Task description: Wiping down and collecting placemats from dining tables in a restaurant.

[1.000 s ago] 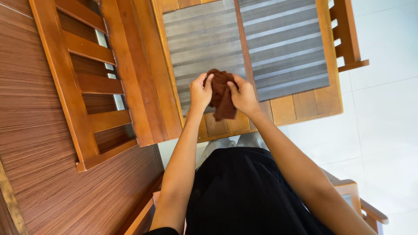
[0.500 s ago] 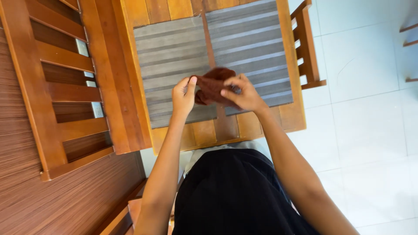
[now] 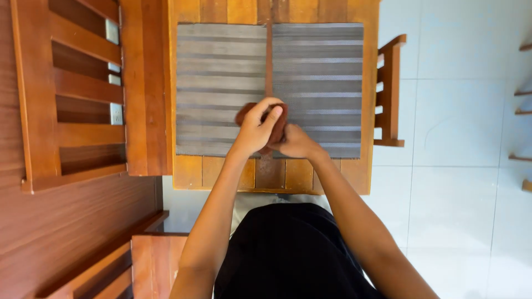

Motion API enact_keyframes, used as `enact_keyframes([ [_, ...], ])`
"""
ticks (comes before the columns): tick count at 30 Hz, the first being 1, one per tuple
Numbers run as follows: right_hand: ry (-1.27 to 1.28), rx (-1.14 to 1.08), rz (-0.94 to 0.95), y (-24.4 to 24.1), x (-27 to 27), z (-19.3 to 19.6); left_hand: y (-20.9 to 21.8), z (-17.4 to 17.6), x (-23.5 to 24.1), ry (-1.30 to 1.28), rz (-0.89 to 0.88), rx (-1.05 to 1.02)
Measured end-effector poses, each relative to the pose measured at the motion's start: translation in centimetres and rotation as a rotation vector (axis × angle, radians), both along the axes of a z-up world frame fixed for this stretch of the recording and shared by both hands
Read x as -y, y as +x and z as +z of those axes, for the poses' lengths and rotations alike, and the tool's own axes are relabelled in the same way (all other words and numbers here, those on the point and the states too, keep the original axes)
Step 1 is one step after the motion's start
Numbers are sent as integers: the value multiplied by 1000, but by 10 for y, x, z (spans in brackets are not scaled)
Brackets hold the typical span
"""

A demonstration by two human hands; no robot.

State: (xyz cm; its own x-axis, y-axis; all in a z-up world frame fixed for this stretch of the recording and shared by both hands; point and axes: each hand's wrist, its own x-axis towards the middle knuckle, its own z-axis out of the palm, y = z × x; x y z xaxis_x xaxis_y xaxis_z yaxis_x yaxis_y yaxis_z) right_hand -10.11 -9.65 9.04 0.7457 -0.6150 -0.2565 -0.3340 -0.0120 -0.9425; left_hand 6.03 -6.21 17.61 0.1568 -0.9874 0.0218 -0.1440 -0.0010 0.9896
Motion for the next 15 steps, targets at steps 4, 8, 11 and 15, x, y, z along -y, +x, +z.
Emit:
enact_keyframes([
  [4, 320, -294, 297, 33, -2, 58, 12, 2, -21, 121, -128, -197],
  [8, 332, -19, 91, 59, -19, -2, 49, -32, -41, 123, 109, -311],
  [11, 50, 318, -151, 73, -21, -42, 94, -57, -45, 20, 322, -226],
  [15, -34, 410, -562, 93, -7, -6, 145, -51, -38, 49, 475, -135],
])
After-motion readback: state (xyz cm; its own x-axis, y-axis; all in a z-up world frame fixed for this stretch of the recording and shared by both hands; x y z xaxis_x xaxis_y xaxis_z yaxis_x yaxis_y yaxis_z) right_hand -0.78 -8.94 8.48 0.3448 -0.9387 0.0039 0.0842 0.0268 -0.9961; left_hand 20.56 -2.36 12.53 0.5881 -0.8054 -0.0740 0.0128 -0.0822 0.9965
